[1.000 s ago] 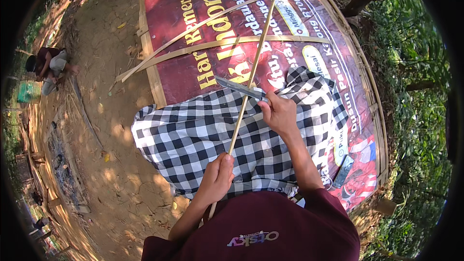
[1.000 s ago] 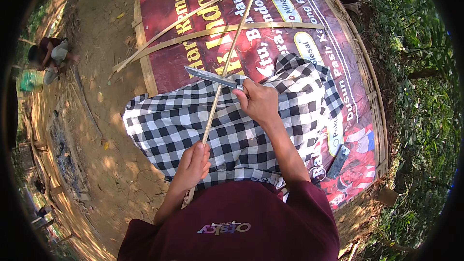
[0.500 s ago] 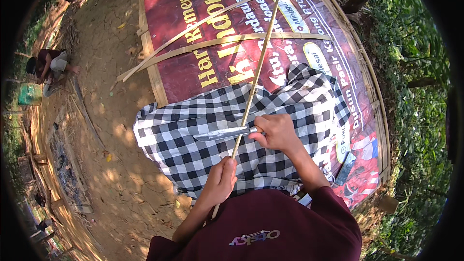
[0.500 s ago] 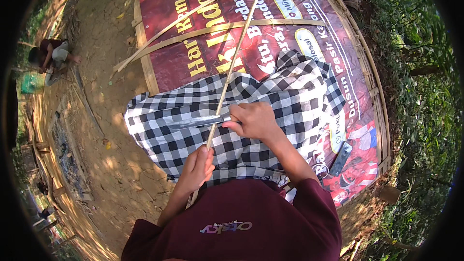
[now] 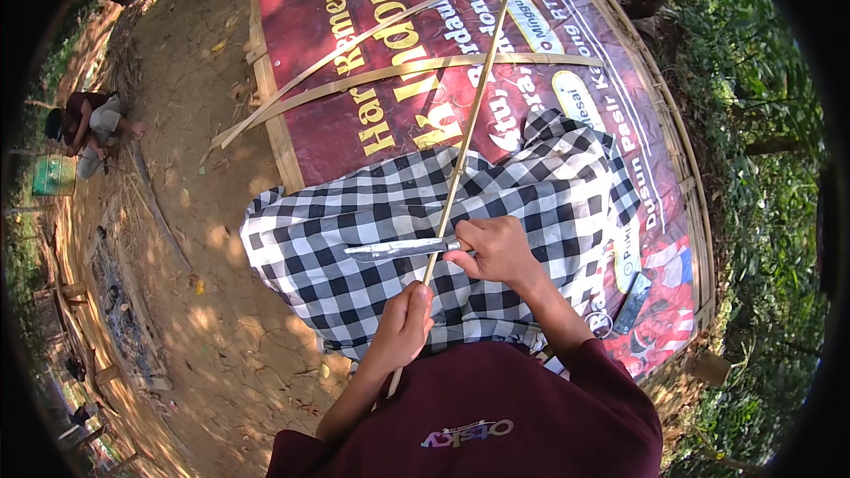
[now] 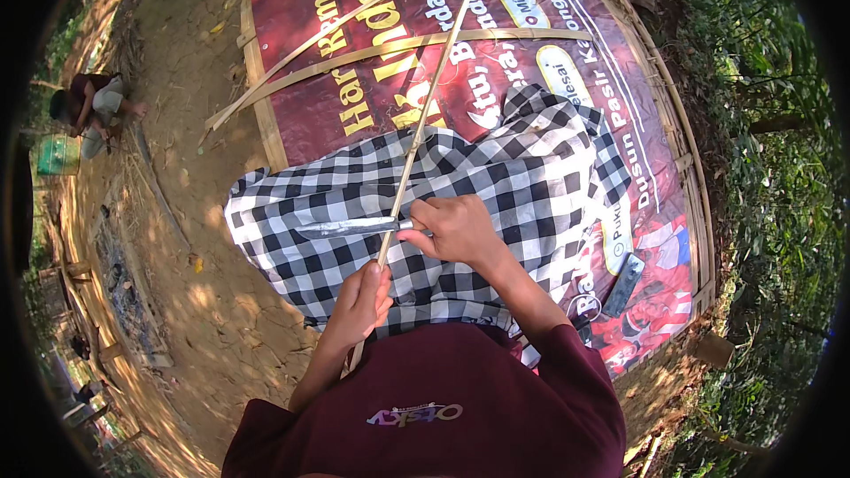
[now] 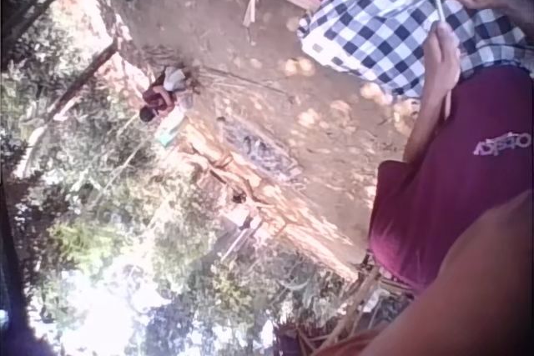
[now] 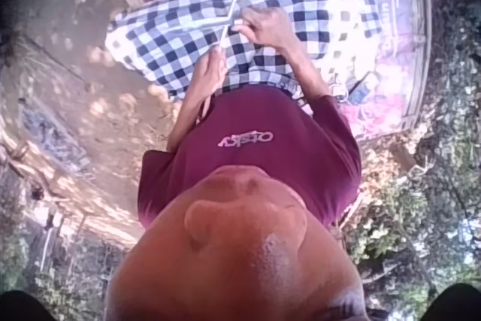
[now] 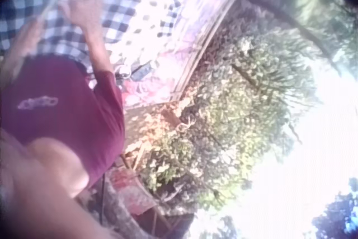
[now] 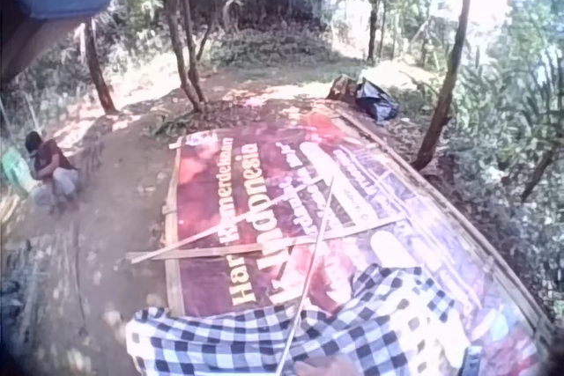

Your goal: The person uses a knife to shave and smooth several thin strips of bamboo while sitting on the ground.

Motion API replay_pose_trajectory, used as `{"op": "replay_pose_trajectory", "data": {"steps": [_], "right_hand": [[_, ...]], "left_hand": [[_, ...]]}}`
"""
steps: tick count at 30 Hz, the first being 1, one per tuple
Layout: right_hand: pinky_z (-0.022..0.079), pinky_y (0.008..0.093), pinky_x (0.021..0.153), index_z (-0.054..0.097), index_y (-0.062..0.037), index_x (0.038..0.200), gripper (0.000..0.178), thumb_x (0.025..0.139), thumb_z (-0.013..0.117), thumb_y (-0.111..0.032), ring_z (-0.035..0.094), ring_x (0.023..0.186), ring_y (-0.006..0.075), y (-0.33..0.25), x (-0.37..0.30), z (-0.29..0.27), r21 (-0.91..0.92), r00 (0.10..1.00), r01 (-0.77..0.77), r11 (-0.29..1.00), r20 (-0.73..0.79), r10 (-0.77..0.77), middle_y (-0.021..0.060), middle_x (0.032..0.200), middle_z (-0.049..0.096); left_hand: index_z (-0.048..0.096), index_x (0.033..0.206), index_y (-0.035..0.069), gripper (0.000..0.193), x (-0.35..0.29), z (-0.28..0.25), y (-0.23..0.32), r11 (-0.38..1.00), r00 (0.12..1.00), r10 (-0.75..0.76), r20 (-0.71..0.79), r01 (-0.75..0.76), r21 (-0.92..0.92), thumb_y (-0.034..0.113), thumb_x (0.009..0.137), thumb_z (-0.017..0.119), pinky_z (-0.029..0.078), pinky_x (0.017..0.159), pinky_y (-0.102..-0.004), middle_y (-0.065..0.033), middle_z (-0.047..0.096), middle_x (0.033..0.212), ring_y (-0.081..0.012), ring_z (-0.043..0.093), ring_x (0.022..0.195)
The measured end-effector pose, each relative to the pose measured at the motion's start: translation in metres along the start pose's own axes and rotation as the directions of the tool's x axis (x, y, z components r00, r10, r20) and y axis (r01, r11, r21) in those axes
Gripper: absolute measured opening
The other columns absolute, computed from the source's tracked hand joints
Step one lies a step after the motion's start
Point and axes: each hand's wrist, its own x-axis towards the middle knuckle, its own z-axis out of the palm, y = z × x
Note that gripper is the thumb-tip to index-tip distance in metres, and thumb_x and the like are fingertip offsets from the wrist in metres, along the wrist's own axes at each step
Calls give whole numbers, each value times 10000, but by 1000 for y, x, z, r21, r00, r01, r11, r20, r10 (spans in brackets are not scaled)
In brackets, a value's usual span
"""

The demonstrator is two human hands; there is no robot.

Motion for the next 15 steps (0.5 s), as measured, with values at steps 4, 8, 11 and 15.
{"op": "replay_pose_trajectory", "data": {"steps": [4, 8, 11, 15], "right_hand": [[406, 346, 412, 473, -100, 658, 413, 833, 658, -426, 550, 446, 253, 50, 8, -8, -210, 980, -126, 970, -177, 89, 44, 509, 510], [392, 350, 414, 465, -90, 649, 398, 860, 640, -378, 527, 432, 255, 39, 3, 2, -55, 951, -225, 973, -231, 207, 53, 500, 486], [372, 347, 404, 463, -96, 637, 423, 871, 622, -410, 510, 416, 248, 8, -3, 6, 41, 982, -142, 989, -120, 146, 46, 480, 463], [370, 335, 392, 449, -113, 599, 499, 844, 608, -518, 512, 411, 226, 6, -5, 7, -80, 997, -26, 996, -78, 20, 17, 488, 473]], "left_hand": [[455, 815, 29, 376, -2, -3, 0, 1000, 1000, -6, 11, 6, 31, 303, 1041, 330, 264, 393, -231, 32, 327, 573, -40, 293, 440], [476, 829, 14, 382, 4, -5, -3, 968, 999, 36, -32, -26, 249, 305, 1036, 341, 339, 442, -266, 1, 380, 577, -72, 377, 475], [484, 826, 11, 400, 3, -6, -3, 964, 997, 73, -40, -60, 257, 326, 1032, 347, 387, 485, -279, -12, 402, 562, -91, 411, 495], [479, 806, 17, 409, 1, 0, 1, 961, 997, 54, -50, -38, 274, 331, 1032, 346, 392, 490, -279, -12, 402, 560, -96, 426, 499]]}}
